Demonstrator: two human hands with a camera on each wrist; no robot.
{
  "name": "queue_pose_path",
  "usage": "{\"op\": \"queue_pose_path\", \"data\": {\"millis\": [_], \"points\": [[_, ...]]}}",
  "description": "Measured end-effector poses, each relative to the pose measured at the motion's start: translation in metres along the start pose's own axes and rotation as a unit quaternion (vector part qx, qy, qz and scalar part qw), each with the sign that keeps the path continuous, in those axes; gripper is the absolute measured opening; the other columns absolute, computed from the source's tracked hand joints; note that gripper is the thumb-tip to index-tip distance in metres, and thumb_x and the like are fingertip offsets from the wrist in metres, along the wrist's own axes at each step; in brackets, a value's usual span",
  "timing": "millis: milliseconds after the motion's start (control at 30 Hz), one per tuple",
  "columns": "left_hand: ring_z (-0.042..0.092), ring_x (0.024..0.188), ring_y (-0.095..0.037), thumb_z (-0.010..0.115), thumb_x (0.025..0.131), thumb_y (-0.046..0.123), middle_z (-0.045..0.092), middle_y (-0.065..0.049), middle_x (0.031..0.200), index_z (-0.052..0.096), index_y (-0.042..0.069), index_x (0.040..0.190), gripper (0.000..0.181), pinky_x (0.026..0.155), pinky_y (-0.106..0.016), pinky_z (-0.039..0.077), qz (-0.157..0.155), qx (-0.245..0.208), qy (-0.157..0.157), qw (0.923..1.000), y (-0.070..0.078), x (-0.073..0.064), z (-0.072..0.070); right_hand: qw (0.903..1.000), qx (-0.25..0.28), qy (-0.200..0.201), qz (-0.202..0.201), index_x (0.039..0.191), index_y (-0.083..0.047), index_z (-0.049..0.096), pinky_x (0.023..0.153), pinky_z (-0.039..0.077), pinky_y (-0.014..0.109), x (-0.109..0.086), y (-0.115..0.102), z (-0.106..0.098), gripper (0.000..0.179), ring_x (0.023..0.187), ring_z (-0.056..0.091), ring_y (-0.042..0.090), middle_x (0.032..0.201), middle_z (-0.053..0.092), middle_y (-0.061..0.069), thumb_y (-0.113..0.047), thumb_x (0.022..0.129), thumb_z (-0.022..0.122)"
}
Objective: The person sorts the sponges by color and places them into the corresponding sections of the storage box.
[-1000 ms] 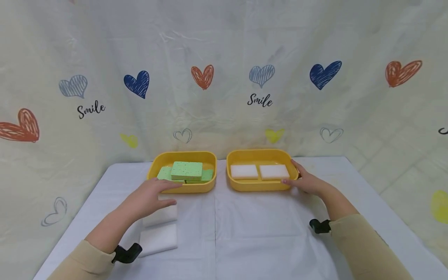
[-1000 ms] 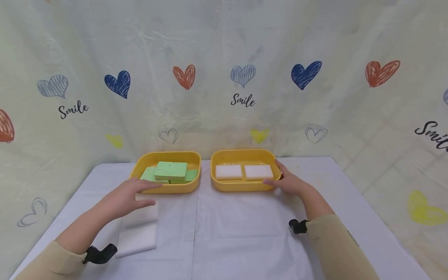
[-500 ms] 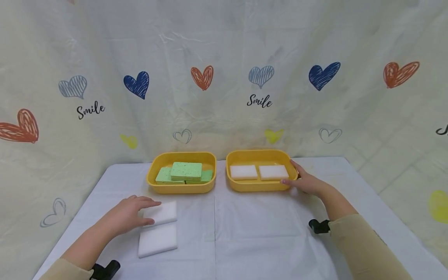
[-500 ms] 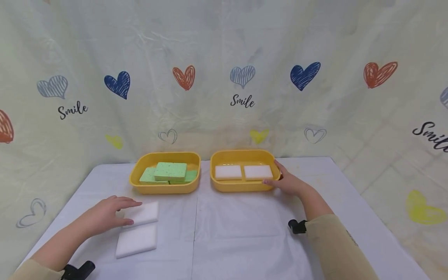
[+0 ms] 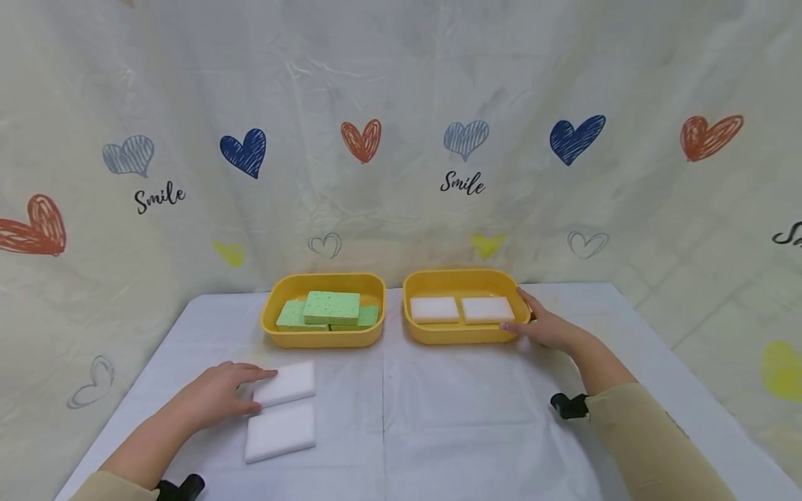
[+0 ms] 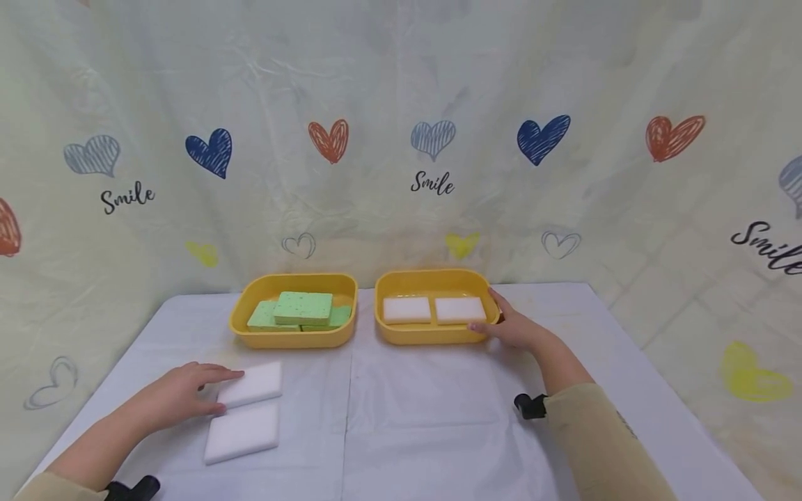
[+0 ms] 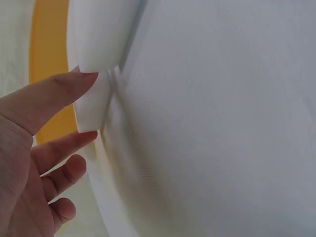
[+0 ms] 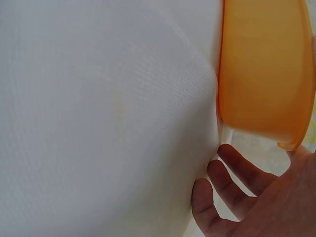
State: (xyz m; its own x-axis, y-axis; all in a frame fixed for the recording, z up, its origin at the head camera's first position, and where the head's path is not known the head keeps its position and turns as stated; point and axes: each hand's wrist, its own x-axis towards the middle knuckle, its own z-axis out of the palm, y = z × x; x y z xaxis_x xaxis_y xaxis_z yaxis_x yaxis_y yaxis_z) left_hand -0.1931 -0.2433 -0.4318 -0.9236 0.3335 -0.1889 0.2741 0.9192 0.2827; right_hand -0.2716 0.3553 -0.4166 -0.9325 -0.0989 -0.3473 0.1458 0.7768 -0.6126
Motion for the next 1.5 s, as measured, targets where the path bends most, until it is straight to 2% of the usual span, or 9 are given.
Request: {"op": "queue_pose_path", "data": {"millis": [200, 367, 633, 800, 933, 1033, 1167, 1333, 1500], "points": [[0.053, 0.122, -0.038, 0.083, 0.077, 0.04, 0.062, -0.007, 0.127, 0.067, 0.024, 0.131, 0.059, 0.101, -0.06, 0.042, 0.003, -0.011, 0.006, 0.9999, -0.002, -0.001, 0.002, 1.0, 0.0, 0.0, -0.002, 0.158, -0.018, -0.014, 0.107, 0.015, 0.076, -0.001, 0.001, 0.001, 0.118, 0.14, 0.013, 0.057, 0.159, 0.002, 0.033, -0.066, 0.084, 0.064], [0.054, 0.123, -0.034, 0.08, 0.081, 0.038, 0.06, -0.006, 0.13, 0.065, 0.027, 0.133, 0.055, 0.101, -0.057, 0.044, 0.023, -0.021, 0.032, 0.999, -0.001, -0.005, 0.001, 1.0, -0.001, 0.001, -0.002, 0.158, -0.018, -0.013, 0.107, 0.014, 0.076, -0.003, 0.001, 0.001, 0.117, 0.141, 0.012, 0.057, 0.159, 0.002, 0.033, -0.066, 0.085, 0.064], [0.063, 0.102, -0.022, 0.078, 0.083, 0.046, 0.058, -0.004, 0.135, 0.063, 0.034, 0.134, 0.055, 0.086, -0.046, 0.055, 0.009, -0.035, 0.05, 0.9981, 0.018, -0.01, -0.014, 1.0, -0.002, 0.001, 0.002, 0.158, -0.017, -0.014, 0.106, 0.014, 0.076, -0.004, 0.001, 0.0, 0.119, 0.14, 0.011, 0.058, 0.158, 0.002, 0.034, -0.067, 0.084, 0.064], [0.06, 0.092, -0.016, 0.077, 0.084, 0.046, 0.059, -0.002, 0.135, 0.061, 0.037, 0.136, 0.055, 0.074, -0.037, 0.053, 0.025, -0.028, 0.073, 0.9966, 0.032, -0.005, -0.025, 1.0, -0.001, 0.002, 0.0, 0.158, -0.017, -0.014, 0.107, 0.013, 0.076, -0.004, 0.002, -0.001, 0.12, 0.141, 0.011, 0.057, 0.159, 0.001, 0.034, -0.069, 0.083, 0.063], [0.06, 0.091, -0.017, 0.076, 0.085, 0.046, 0.058, -0.002, 0.136, 0.06, 0.036, 0.137, 0.055, 0.073, -0.037, 0.053, 0.036, -0.02, 0.087, 0.9953, 0.043, 0.004, -0.033, 1.0, 0.004, 0.003, 0.001, 0.158, -0.017, -0.014, 0.107, 0.013, 0.075, -0.004, 0.001, -0.001, 0.118, 0.141, 0.01, 0.056, 0.159, 0.001, 0.033, -0.066, 0.084, 0.064], [0.061, 0.105, -0.026, 0.075, 0.086, 0.044, 0.058, -0.003, 0.137, 0.06, 0.035, 0.138, 0.055, 0.085, -0.047, 0.054, 0.044, -0.014, 0.095, 0.9944, 0.052, 0.012, -0.037, 1.0, 0.004, 0.005, 0.003, 0.158, -0.017, -0.013, 0.108, 0.013, 0.075, -0.004, 0.0, 0.0, 0.117, 0.141, 0.011, 0.057, 0.159, 0.002, 0.033, -0.066, 0.084, 0.064], [0.054, 0.125, -0.033, 0.074, 0.086, 0.044, 0.058, -0.003, 0.137, 0.059, 0.037, 0.138, 0.054, 0.096, -0.056, 0.049, 0.062, -0.008, 0.101, 0.9929, 0.067, 0.028, -0.04, 1.0, -0.003, 0.002, 0.001, 0.158, -0.017, -0.014, 0.108, 0.013, 0.075, -0.003, 0.001, 0.002, 0.119, 0.141, 0.01, 0.058, 0.159, 0.002, 0.034, -0.069, 0.083, 0.063], [0.054, 0.126, -0.028, 0.074, 0.087, 0.046, 0.059, 0.0, 0.136, 0.059, 0.037, 0.138, 0.055, 0.099, -0.051, 0.049, 0.093, -0.005, 0.105, 0.9901, 0.09, 0.052, -0.04, 1.0, -0.001, 0.001, 0.002, 0.158, -0.016, -0.014, 0.107, 0.012, 0.075, -0.003, 0.002, 0.003, 0.12, 0.141, 0.01, 0.057, 0.159, 0.0, 0.033, -0.07, 0.083, 0.063], [0.055, 0.125, -0.024, 0.073, 0.087, 0.048, 0.058, 0.002, 0.137, 0.058, 0.037, 0.139, 0.055, 0.101, -0.046, 0.047, 0.112, -0.018, 0.103, 0.9882, 0.121, 0.077, -0.04, 1.0, -0.006, 0.004, -0.004, 0.158, -0.017, -0.014, 0.108, 0.013, 0.075, -0.001, 0.002, 0.001, 0.118, 0.141, 0.011, 0.057, 0.159, 0.002, 0.034, -0.069, 0.084, 0.062]]}}
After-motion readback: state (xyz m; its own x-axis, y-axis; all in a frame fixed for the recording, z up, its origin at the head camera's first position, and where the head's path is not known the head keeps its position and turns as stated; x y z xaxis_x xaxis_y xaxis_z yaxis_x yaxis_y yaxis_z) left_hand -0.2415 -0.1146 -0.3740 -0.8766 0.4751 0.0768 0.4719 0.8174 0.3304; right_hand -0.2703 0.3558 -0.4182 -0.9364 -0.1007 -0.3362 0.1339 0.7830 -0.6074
